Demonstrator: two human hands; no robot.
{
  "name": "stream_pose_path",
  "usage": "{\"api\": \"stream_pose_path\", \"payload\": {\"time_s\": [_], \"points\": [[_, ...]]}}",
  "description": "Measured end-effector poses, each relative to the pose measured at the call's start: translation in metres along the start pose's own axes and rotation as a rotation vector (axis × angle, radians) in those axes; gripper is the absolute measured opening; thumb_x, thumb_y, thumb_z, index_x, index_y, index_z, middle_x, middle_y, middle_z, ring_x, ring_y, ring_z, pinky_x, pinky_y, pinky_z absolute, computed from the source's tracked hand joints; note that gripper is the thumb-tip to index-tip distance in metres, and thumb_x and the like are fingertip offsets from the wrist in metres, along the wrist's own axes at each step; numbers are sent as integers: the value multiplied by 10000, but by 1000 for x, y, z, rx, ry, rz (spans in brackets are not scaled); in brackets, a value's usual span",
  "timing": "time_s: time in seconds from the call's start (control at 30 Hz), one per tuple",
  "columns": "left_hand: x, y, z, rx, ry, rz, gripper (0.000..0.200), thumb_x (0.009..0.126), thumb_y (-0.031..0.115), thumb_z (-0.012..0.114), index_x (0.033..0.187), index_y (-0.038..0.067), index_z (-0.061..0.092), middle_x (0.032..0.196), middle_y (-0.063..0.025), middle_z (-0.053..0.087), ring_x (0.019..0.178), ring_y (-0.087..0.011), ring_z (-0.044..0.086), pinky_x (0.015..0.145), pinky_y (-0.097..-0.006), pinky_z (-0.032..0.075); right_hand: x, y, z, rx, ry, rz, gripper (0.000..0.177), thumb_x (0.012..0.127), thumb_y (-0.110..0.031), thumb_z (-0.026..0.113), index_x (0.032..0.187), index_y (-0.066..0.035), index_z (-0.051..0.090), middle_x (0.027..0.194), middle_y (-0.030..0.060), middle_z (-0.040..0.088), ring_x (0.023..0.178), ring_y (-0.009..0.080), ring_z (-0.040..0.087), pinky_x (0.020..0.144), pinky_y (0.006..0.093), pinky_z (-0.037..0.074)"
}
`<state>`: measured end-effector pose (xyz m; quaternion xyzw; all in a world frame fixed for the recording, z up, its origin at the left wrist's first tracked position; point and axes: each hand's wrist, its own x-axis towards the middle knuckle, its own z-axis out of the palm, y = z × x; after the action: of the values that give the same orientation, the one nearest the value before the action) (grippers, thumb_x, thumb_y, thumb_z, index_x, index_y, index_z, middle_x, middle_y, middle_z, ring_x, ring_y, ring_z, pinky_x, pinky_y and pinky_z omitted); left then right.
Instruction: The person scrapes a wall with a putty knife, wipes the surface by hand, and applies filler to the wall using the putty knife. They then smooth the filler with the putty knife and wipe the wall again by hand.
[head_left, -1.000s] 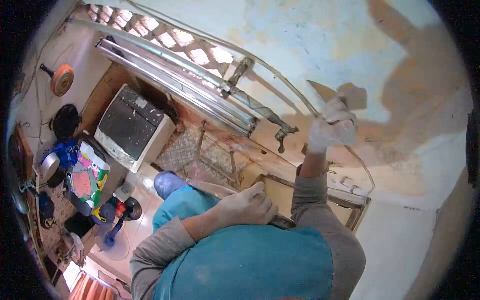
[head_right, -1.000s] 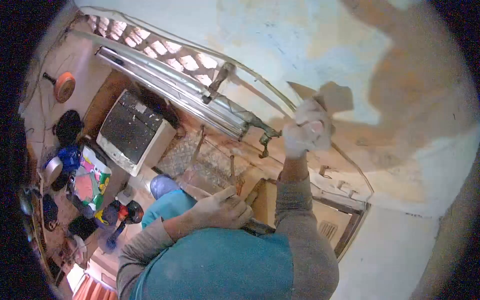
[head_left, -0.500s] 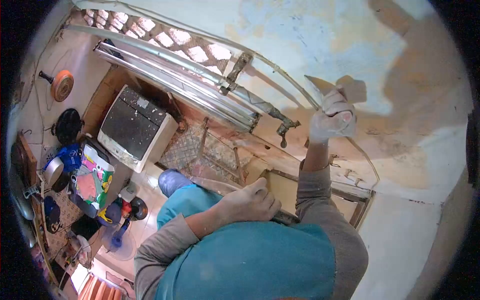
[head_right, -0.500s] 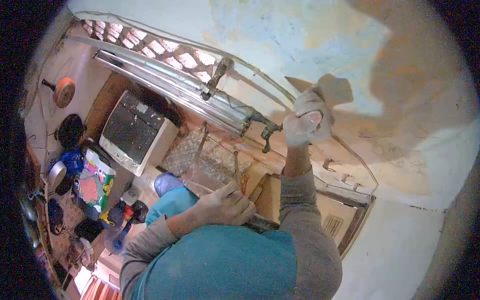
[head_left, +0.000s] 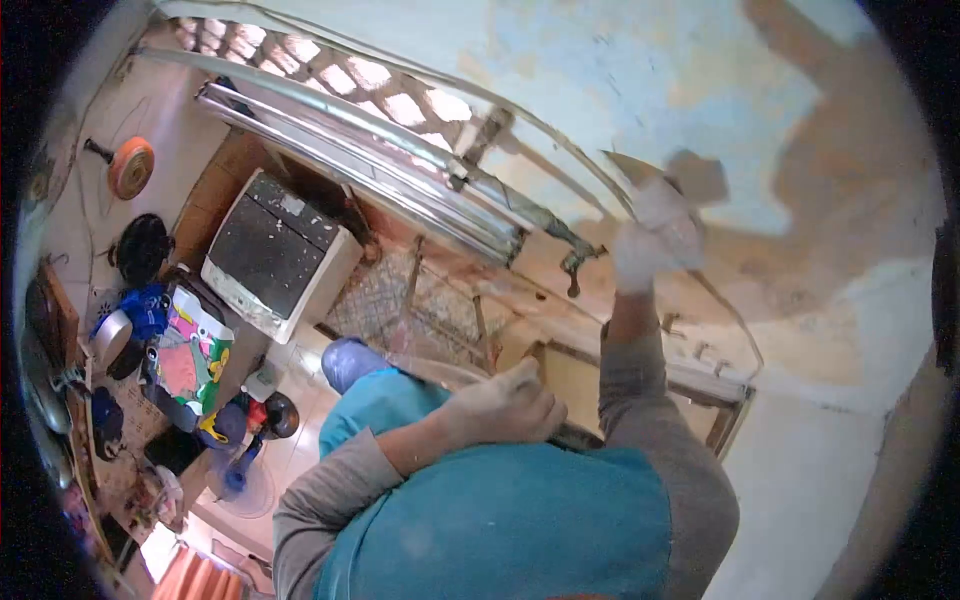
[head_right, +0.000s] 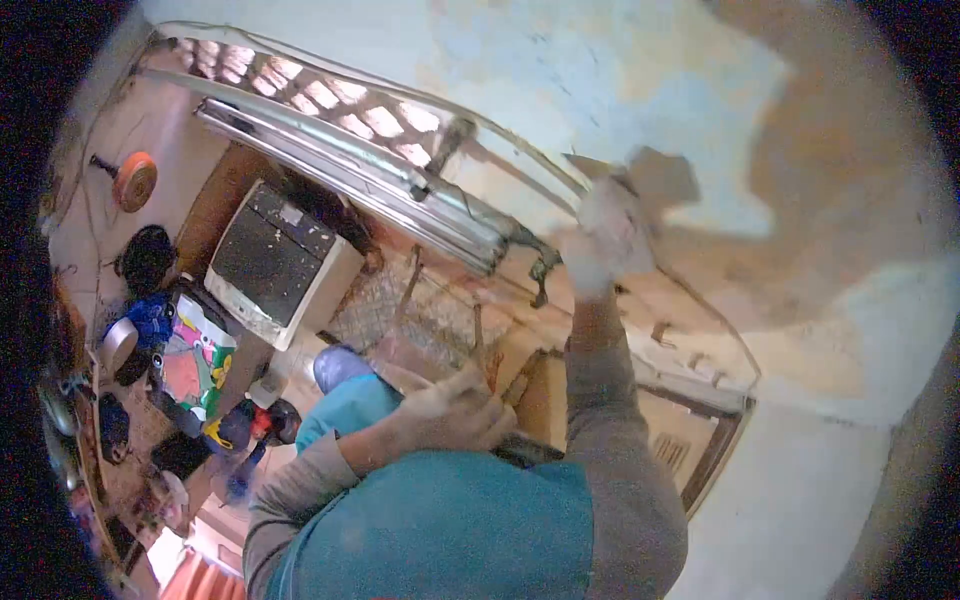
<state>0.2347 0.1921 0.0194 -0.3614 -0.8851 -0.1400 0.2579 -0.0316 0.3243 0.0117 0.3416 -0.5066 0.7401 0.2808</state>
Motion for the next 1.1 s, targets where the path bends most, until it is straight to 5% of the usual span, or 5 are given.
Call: {"api": "stream_pose_path", "payload": {"time_s": [0.2, 0.27, 0.6, 0.67, 1.1], "points": [[-2, 5, 2, -14, 4, -26, 129, 811, 235, 593, 736, 146, 538, 617, 29, 509, 593, -128, 564, 775, -326, 416, 4, -10, 25, -883, 88, -189, 468, 1052, -348, 357, 662, -93, 398, 519, 16, 336, 488, 141, 302, 868, 368, 441], [-3, 4, 10, 59, 79, -73, 124, 802, 235, 595, 734, 151, 536, 624, 29, 504, 602, -129, 566, 813, -332, 425, 24, -35, 50, -12, -179, -232, 460, 1048, -341, 367, 658, -97, 375, 509, 11, 306, 481, 141, 251, 909, 386, 418], [-4, 11, 3, 23, 12, -18, 153, 771, 287, 589, 789, 136, 568, 678, 43, 517, 650, -125, 562, 777, -345, 445, 13, -31, 39, -387, 356, 145, 510, 1044, -410, 390, 640, -101, 370, 491, 4, 272, 492, 150, 280, 743, 360, 388], [-3, -4, 8, 88, 21, -7, 156, 772, 286, 588, 801, 134, 570, 683, 42, 522, 653, -128, 562, 769, -346, 442, 24, -39, 53, -198, -181, -148, 514, 1052, -413, 365, 651, -95, 413, 501, 14, 322, 499, 149, 300, 739, 363, 397], [-3, -2, 2, 43, -27, 6, 166, 759, 264, 590, 849, 125, 597, 728, 12, 559, 681, -141, 602, 819, -365, 454, 20, -35, 74, 124, -125, -282, 509, 1041, -374, 434, 622, -89, 386, 493, 27, 373, 452, 160, 307, 655, 360, 442]]}}
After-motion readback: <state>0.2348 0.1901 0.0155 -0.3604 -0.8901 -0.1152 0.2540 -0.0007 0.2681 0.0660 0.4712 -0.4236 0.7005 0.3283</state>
